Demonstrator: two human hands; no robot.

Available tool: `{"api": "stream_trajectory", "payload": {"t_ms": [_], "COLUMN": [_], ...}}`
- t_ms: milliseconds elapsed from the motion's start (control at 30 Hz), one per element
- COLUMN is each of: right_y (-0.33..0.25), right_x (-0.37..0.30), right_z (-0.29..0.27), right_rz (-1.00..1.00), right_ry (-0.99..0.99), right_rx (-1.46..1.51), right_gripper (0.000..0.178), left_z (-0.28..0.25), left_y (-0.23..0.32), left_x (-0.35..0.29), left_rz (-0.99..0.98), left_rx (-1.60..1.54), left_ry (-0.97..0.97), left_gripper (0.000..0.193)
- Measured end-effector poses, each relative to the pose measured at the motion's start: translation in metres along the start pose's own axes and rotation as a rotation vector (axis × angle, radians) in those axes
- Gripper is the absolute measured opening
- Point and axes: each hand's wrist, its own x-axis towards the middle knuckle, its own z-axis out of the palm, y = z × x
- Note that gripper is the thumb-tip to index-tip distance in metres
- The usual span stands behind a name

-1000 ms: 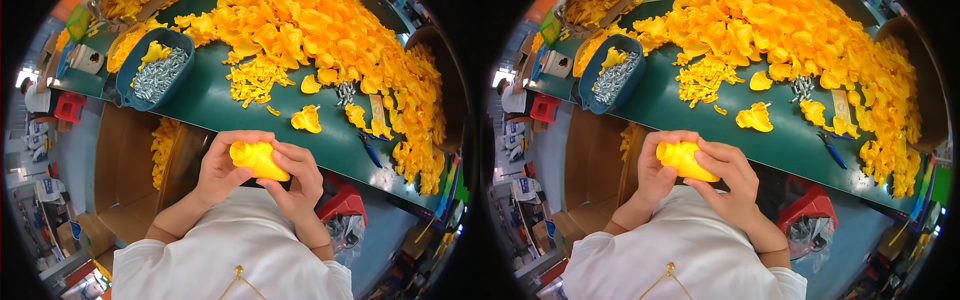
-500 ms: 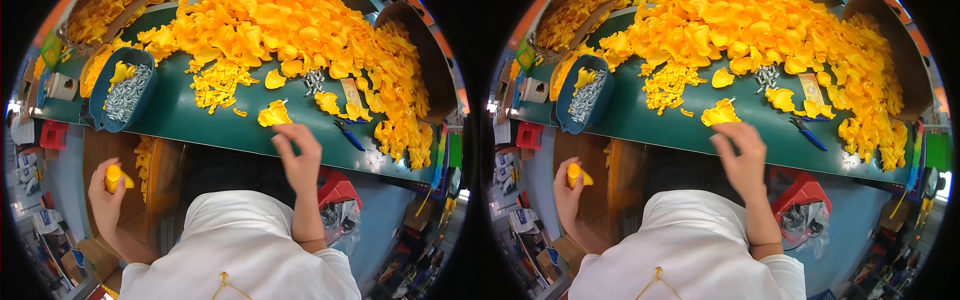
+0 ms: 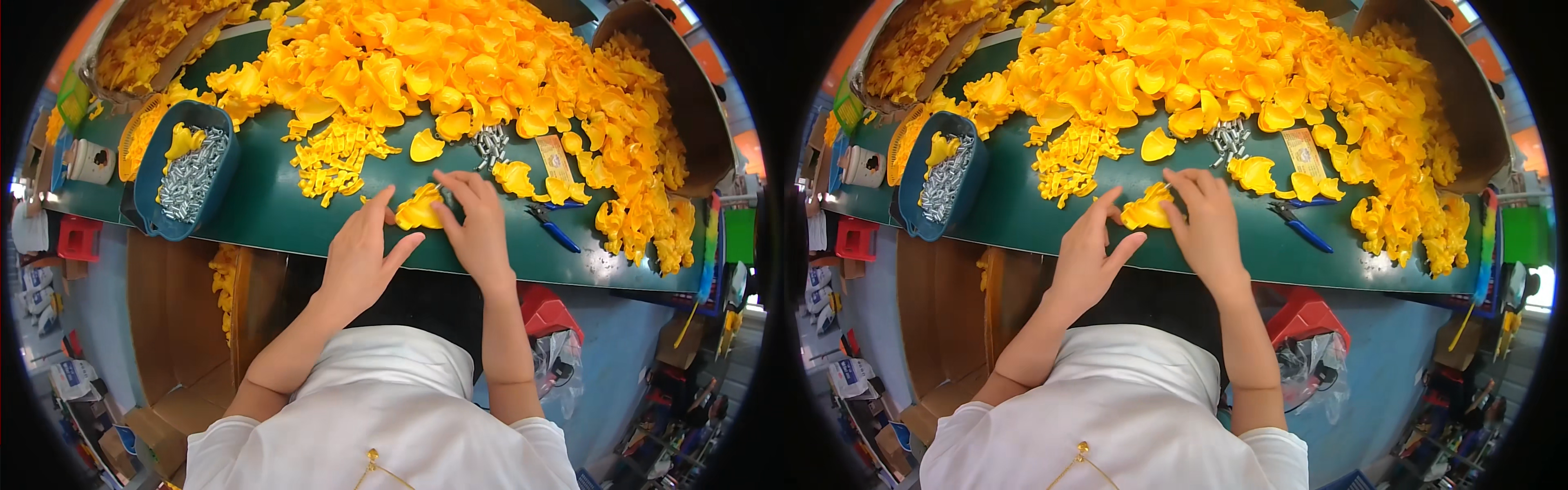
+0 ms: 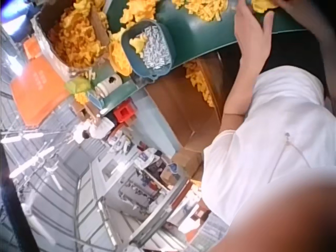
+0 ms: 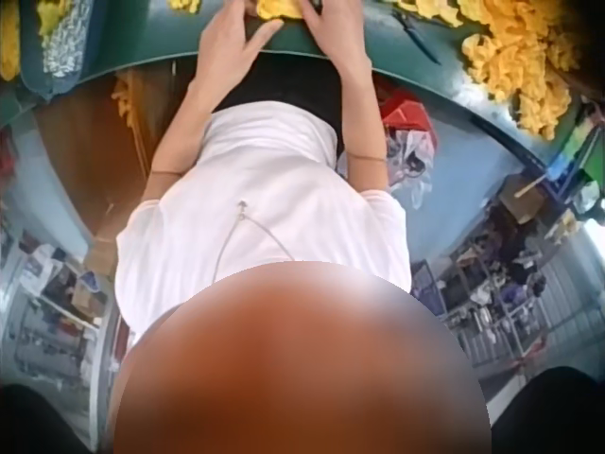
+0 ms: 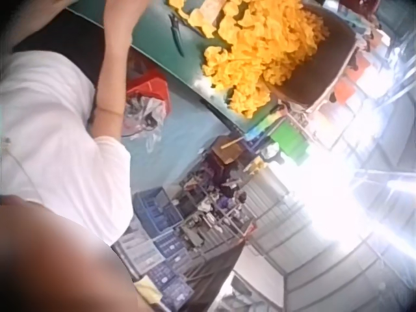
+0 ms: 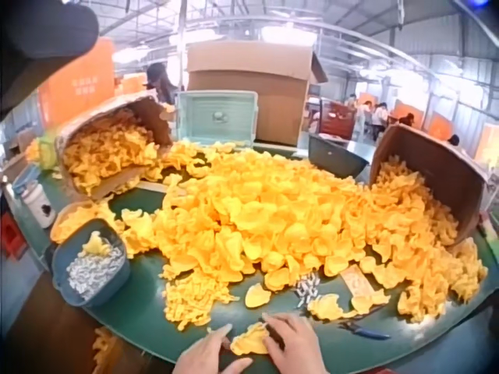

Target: Assembling plastic toy ducks by fitting components and screws together on a factory workbench.

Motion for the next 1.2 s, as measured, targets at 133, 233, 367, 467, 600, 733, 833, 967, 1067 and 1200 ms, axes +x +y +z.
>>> {"api": "stream_trajectory", "payload": {"t_ms": [133,233,367,467,600,733,833,967,1067,1200], "right_y": [-0.017,-0.033,-0.047,-0.042,-0.019,-0.008,-0.014,-0.052,-0.060,-0.065], "right_x": [-0.015,-0.027,-0.026,0.002,0.058,0.069,0.059,0.020,0.008,0.004], "right_z": [0.013,0.026,0.033,0.014,0.026,0.039,0.027,-0.003,-0.006,-0.014], "right_rz": [0.209,0.287,0.294,0.083,-0.160,-0.281,-0.320,-0.127,-0.255,-0.301], "right_ry": [0.096,0.201,0.172,0.011,0.177,0.148,0.199,0.093,0.016,0.106], "right_rx": [0.355,0.657,0.814,0.359,-0.112,-0.303,-0.281,0.145,0.215,0.109], "right_gripper": [0.027,0.021,0.018,0.015,0.014,0.014,0.012,0.012,0.015,0.018], "left_z": [0.008,0.016,0.005,-0.020,-0.036,-0.035,-0.039,-0.042,-0.042,-0.041], "left_y": [-0.003,-0.009,-0.003,-0.010,-0.020,-0.023,-0.013,-0.015,-0.016,-0.012], "left_x": [-0.003,-0.017,-0.021,-0.019,-0.017,-0.022,-0.022,-0.023,-0.024,-0.025], "left_rz": [-0.054,-0.065,-0.053,-0.302,-0.429,-0.371,-0.410,-0.340,-0.306,-0.267], "left_rx": [-0.352,-0.813,-1.014,-1.473,-1.768,-1.633,-1.522,-1.561,-1.578,-1.519], "left_ry": [0.032,0.111,0.133,-0.005,-0.165,-0.203,-0.137,-0.191,-0.300,-0.278], "left_gripper": [0.050,0.043,0.045,0.053,0.053,0.046,0.044,0.048,0.051,0.049]}}
